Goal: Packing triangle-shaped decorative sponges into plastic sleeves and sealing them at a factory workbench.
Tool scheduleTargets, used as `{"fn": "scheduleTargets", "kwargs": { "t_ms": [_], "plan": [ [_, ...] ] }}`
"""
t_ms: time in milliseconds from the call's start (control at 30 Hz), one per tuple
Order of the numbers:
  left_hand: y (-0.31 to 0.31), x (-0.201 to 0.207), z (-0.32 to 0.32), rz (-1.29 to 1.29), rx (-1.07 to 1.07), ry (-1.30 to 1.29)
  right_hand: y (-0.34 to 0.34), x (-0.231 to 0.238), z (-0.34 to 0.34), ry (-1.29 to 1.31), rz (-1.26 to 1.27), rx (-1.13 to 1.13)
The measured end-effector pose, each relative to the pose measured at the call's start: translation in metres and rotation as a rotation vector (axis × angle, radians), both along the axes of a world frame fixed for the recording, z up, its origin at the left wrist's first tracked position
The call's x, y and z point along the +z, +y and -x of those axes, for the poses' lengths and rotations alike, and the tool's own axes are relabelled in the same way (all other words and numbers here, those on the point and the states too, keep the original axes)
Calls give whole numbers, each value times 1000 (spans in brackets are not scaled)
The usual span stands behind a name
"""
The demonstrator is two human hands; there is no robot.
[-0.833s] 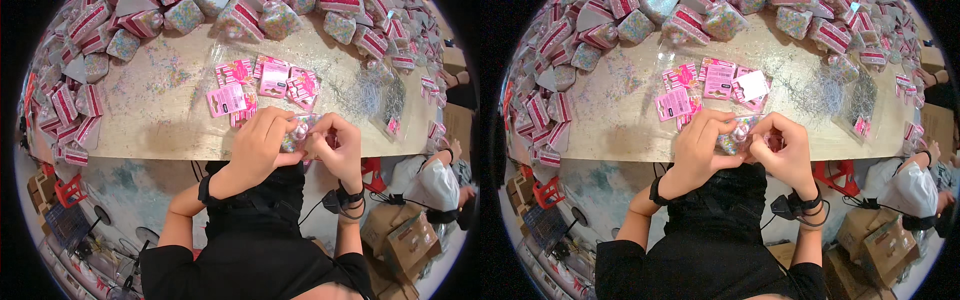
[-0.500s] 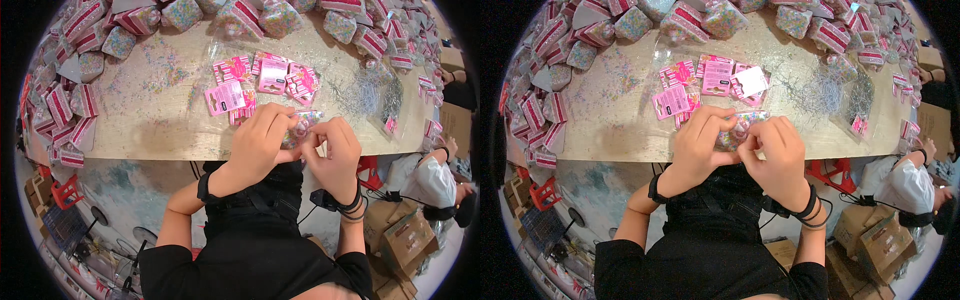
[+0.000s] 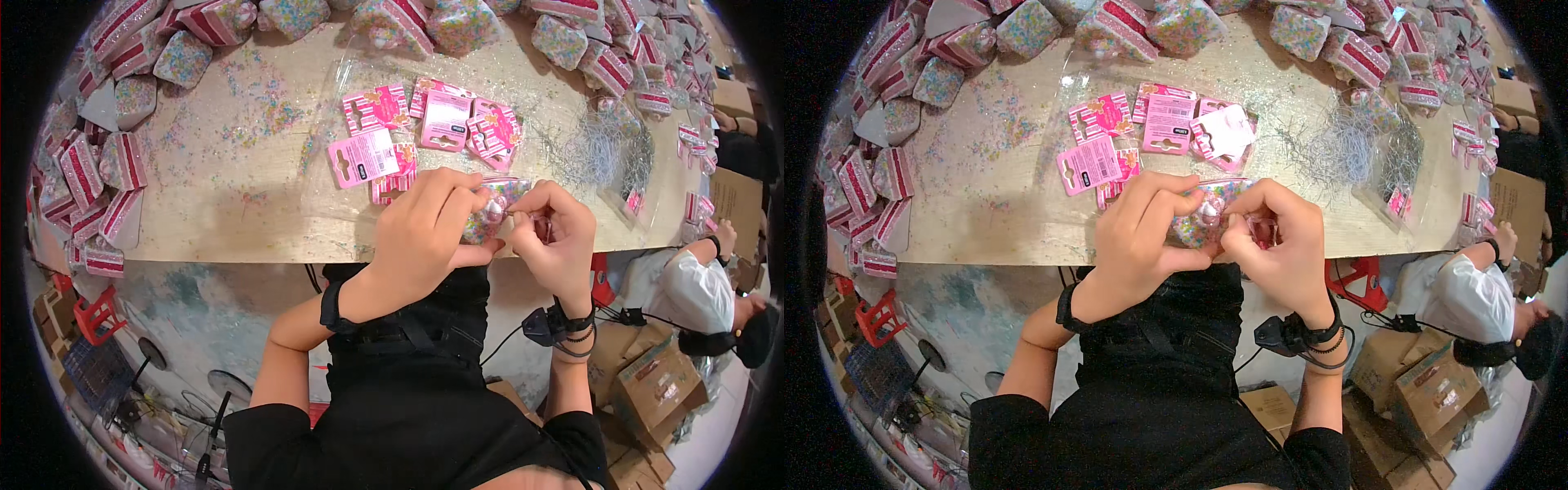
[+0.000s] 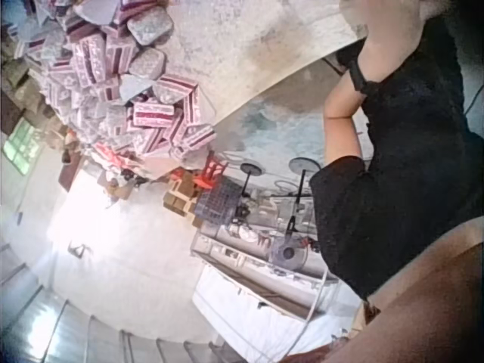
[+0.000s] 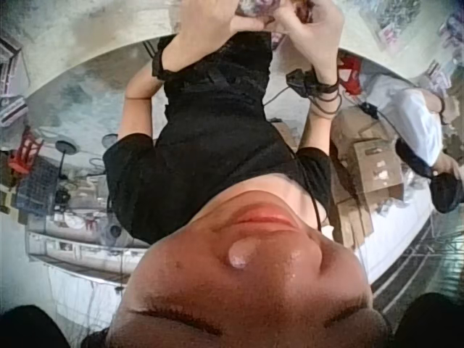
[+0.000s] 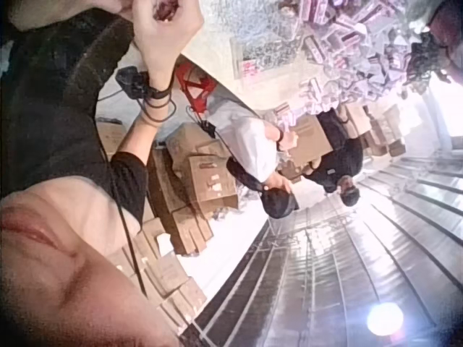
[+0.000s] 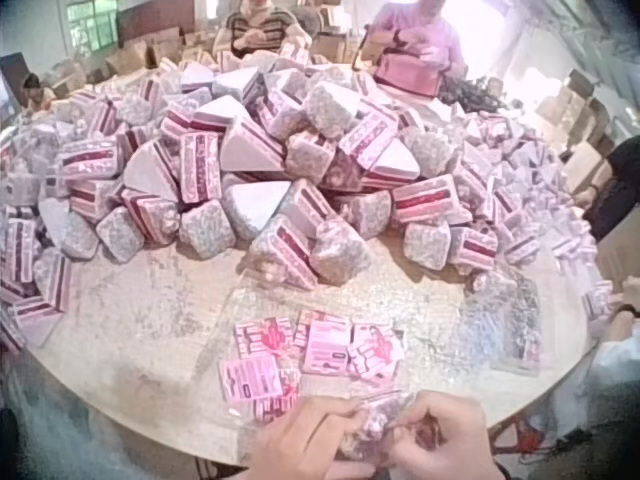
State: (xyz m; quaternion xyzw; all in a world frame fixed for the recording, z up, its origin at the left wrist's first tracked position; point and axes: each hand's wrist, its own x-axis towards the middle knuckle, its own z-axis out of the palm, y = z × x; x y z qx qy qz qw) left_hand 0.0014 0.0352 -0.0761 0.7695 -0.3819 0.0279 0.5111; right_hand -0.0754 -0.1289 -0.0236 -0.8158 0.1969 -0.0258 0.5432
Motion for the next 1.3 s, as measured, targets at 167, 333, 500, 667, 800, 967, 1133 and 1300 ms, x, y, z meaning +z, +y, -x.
{"fn": "scheduleTargets", "kwargs": {
  "t_ms": [167,333,500,667,800,967,1133,1300],
  "plan": [
    [0,1,0,7,0,11,-1,1,0,9,42,5],
    [0,-1,1,17,6,31,1,3,-2,-47,164,46],
    [2,-2,0,8,12,37,4,6,-4,-41,293,98],
    [3,2,0,-64,10,-49,17,16,-5,-300,841,428],
    [-7,8,-2,-66,-1,-29,21,37,1,-226,1085,427],
    [-4,8,-1,-180,-16,-60,0,30,5,-135,464,300],
    [-3,11,1,-192,-88,-102,-7,12,12,-139,584,275],
    [-3,13,2,-185,-141,-100,11,-4,12,-329,485,78]
  ]
}}
